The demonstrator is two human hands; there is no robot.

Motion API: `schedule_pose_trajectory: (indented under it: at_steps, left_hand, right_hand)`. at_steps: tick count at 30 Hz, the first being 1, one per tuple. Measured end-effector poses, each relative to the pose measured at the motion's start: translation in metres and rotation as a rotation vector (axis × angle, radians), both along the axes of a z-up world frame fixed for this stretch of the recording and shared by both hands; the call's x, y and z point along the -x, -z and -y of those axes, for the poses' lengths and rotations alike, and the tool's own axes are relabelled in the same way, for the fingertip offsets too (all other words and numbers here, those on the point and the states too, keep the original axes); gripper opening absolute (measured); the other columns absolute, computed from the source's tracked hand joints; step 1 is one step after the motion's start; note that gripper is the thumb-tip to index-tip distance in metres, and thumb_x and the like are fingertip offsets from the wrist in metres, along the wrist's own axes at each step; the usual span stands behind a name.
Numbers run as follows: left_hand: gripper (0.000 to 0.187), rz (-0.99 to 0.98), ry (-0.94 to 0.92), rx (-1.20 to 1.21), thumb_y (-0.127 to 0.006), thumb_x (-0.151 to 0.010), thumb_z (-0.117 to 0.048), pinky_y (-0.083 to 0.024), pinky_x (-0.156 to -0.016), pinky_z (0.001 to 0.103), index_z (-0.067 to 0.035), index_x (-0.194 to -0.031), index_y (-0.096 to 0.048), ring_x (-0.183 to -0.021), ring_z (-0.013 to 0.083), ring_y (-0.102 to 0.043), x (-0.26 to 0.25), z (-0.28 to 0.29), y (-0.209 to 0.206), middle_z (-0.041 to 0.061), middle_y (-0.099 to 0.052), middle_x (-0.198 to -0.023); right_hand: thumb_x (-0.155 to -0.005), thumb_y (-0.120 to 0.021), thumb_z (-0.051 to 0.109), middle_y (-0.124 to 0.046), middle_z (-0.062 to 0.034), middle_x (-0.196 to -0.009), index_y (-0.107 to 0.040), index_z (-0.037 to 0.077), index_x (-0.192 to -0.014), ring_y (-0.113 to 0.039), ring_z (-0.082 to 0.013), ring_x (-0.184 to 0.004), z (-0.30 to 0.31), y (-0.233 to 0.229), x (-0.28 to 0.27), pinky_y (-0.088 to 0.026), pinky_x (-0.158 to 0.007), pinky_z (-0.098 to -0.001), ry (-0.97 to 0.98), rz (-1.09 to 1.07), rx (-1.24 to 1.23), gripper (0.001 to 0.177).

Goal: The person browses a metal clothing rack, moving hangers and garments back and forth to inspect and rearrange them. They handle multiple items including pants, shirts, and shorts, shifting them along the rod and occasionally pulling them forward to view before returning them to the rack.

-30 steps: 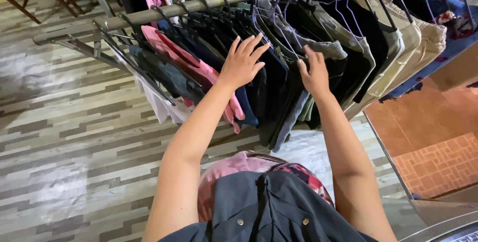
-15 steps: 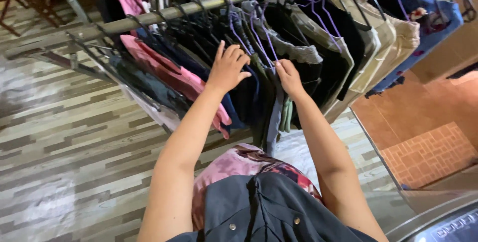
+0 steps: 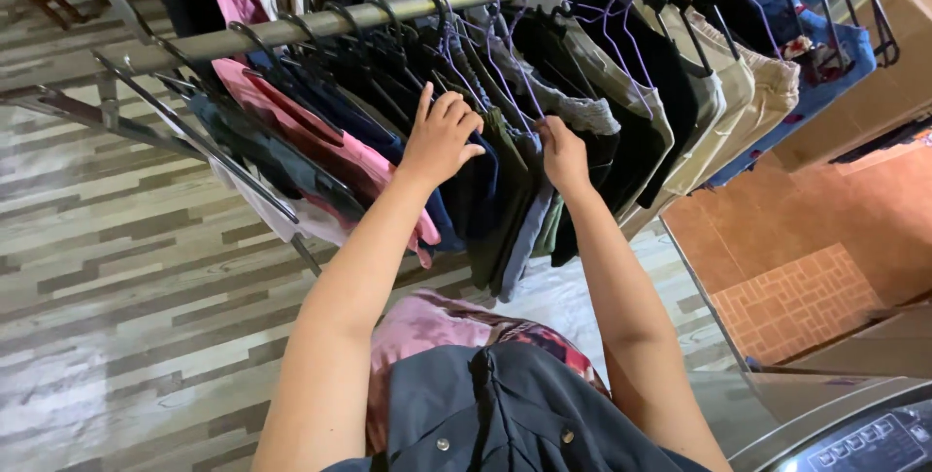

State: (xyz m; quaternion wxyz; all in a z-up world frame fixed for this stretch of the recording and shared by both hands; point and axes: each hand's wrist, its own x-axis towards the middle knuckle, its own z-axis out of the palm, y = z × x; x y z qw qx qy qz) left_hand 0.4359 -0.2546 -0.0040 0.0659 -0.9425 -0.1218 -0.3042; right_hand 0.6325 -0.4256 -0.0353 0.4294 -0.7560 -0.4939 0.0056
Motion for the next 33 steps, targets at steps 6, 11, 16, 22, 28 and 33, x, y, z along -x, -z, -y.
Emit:
schedule_pose_trajectory:
  at_steps: [6, 11, 16, 22, 28, 33]
  left_hand:
    - [0.047, 0.026, 0.038, -0.023, -0.087, -0.071, -0.046, -0.017, -0.123, 0.061, -0.023, -0.1, -0.058, -0.131, 0.0246, -0.048, 0.002, -0.004, 0.0, 0.001, -0.059, -0.109]
    - [0.047, 0.024, 0.077, -0.009, -0.087, -0.071, -0.045, -0.017, -0.123, 0.062, -0.022, -0.101, -0.058, -0.132, 0.0247, -0.046, 0.002, -0.008, 0.001, 0.001, -0.059, -0.108]
    - [0.047, -0.011, 0.092, 0.006, -0.085, -0.072, -0.047, -0.017, -0.124, 0.063, -0.024, -0.103, -0.059, -0.133, 0.0242, -0.045, 0.003, -0.015, 0.011, 0.0, -0.059, -0.11]
    - [0.046, 0.058, 0.109, -0.029, -0.086, -0.073, -0.044, -0.02, -0.123, 0.061, -0.022, -0.103, -0.057, -0.131, 0.0255, -0.048, 0.004, -0.01, 0.001, 0.001, -0.058, -0.108]
    - [0.043, 0.02, 0.1, -0.024, -0.082, -0.077, -0.045, -0.019, -0.123, 0.063, -0.023, -0.106, -0.059, -0.132, 0.0259, -0.047, -0.002, -0.015, 0.004, 0.001, -0.058, -0.109]
    - [0.041, -0.036, 0.013, -0.006, -0.081, -0.076, -0.048, -0.021, -0.123, 0.061, -0.028, -0.106, -0.061, -0.134, 0.023, -0.046, -0.001, -0.008, 0.003, -0.003, -0.059, -0.113]
  right_hand:
    - [-0.09, -0.049, -0.011, -0.075, -0.0195, -0.104, -0.051, 0.026, -0.152, -0.07, -0.0441, -0.1, -0.008, 0.02, 0.001, -0.057, -0.088, -0.0584, 0.027, 0.106, -0.001, 0.072]
    - [-0.09, -0.051, -0.009, -0.076, -0.0176, -0.102, -0.056, 0.026, -0.148, -0.071, -0.0402, -0.1, -0.012, 0.026, 0.002, -0.058, -0.09, -0.0524, 0.102, 0.09, -0.032, 0.069]
    - [-0.09, -0.053, -0.009, -0.075, -0.0178, -0.103, -0.061, 0.024, -0.145, -0.07, -0.0392, -0.103, -0.011, 0.027, 0.008, -0.057, -0.092, -0.051, 0.172, 0.081, -0.051, 0.065]
    - [-0.087, -0.053, -0.009, -0.076, -0.017, -0.108, -0.062, 0.022, -0.144, -0.071, -0.0359, -0.104, -0.014, 0.039, 0.001, -0.058, -0.092, -0.0488, 0.165, 0.083, -0.091, 0.065]
    - [-0.087, -0.056, -0.008, -0.076, -0.0142, -0.111, -0.064, 0.019, -0.142, -0.072, -0.0315, -0.104, -0.015, 0.037, 0.003, -0.06, -0.09, -0.0449, 0.166, 0.039, -0.138, 0.062]
    - [-0.085, -0.059, -0.008, -0.076, -0.0167, -0.104, -0.066, 0.015, -0.138, -0.074, -0.0366, -0.094, -0.007, 0.015, 0.006, -0.062, -0.081, -0.0459, 0.097, 0.136, -0.178, 0.058]
